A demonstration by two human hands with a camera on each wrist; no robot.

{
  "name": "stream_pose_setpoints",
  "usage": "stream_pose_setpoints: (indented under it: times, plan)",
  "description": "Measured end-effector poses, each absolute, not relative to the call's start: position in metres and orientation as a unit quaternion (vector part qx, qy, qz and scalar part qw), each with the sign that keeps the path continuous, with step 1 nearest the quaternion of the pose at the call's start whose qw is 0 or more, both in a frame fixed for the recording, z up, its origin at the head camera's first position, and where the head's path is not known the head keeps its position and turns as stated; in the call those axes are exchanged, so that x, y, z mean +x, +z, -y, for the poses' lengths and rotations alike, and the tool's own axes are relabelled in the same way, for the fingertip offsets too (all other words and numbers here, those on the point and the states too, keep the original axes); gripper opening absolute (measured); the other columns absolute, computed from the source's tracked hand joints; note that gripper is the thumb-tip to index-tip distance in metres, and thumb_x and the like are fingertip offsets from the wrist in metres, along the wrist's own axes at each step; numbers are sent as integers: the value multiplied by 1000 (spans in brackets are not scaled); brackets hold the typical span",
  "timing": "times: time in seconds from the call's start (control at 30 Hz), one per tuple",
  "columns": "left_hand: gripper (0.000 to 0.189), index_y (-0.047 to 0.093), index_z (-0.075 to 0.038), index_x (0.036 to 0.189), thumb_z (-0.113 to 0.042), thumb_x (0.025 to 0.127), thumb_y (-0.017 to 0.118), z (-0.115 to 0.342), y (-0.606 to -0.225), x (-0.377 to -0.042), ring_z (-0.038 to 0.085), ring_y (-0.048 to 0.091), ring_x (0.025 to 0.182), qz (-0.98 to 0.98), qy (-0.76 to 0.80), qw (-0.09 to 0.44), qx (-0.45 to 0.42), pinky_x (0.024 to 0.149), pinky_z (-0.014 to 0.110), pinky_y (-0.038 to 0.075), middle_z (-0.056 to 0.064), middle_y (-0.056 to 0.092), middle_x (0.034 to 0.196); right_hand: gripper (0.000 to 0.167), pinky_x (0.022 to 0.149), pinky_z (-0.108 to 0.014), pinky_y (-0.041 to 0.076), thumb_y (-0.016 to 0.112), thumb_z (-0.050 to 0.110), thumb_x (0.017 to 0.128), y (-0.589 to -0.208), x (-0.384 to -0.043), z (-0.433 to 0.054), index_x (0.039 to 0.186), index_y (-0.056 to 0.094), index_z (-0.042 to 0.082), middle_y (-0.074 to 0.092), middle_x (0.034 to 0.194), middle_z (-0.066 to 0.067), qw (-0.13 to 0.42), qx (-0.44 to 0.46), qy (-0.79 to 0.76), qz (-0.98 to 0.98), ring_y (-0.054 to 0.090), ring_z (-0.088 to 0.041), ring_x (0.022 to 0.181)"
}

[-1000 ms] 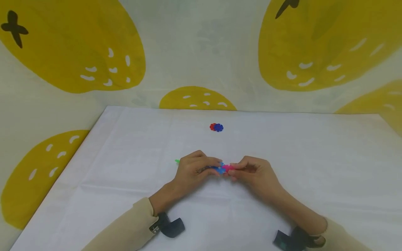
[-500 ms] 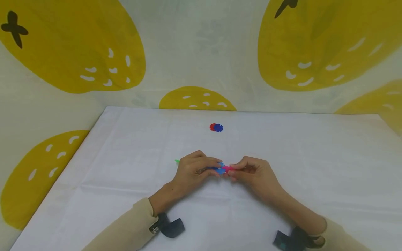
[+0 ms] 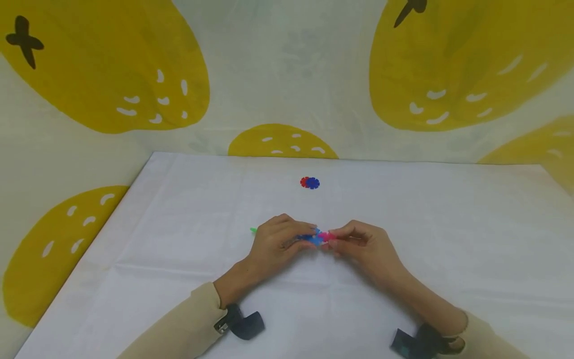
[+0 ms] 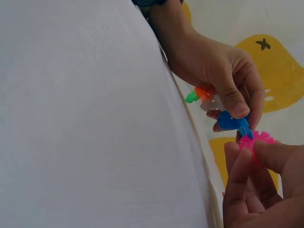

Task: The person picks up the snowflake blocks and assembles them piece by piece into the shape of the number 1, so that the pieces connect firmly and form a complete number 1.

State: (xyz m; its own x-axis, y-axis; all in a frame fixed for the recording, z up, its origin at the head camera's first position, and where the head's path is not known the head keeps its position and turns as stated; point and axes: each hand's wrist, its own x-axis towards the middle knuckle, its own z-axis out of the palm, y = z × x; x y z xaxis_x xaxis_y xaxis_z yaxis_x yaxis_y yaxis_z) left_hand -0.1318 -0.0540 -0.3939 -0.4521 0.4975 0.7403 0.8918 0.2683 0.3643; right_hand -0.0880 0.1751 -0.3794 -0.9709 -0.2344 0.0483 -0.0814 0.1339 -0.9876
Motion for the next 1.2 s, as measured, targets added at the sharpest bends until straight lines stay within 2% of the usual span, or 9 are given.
stream_pose_setpoints:
  times: [0.23, 0.43, 0.63, 1.0, 1.2]
  plan:
    - [33, 72, -9, 106, -19, 76, 82, 55, -391, -131, 8, 63, 89, 775, -374, 242, -447, 78, 19, 46, -1, 71, 103, 16, 69, -27, 53, 68, 18, 90, -375, -88, -176, 103, 71, 10, 71, 87, -7, 48, -105, -617, -779, 66, -25, 79]
    - [33, 72, -11, 107, -20, 77, 81, 53, -390, -130, 8, 63, 92, 786, -360, 246, -439, 78, 22, 44, -2, 71, 104, 16, 74, -27, 53, 65, 18, 92, -372, -89, -177, 104, 69, 8, 71, 89, -4, 57, -100, -608, -786, 66, -23, 84]
    - [34, 71, -10, 107, -22, 76, 81, 53, -387, -130, 8, 63, 93, 789, -351, 251, -436, 82, 27, 44, -3, 71, 105, 15, 76, -27, 53, 64, 17, 93, -372, -89, -176, 102, 68, 7, 72, 90, -8, 70, -106, -619, -775, 66, -24, 87]
    - [36, 70, -14, 112, -26, 80, 79, 54, -387, -130, 7, 63, 95, 790, -327, 257, -450, 80, 26, 43, -5, 70, 107, 13, 77, -29, 53, 63, 13, 92, -371, -88, -172, 101, 67, 3, 71, 90, -11, 79, -107, -639, -758, 66, -27, 86]
    - [30, 72, -16, 111, -24, 82, 76, 53, -387, -131, 8, 63, 95, 780, -309, 275, -470, 75, 25, 43, -5, 70, 103, 14, 79, -30, 53, 64, 12, 92, -370, -88, -172, 102, 66, 2, 71, 91, -12, 85, -96, -644, -754, 66, -28, 86]
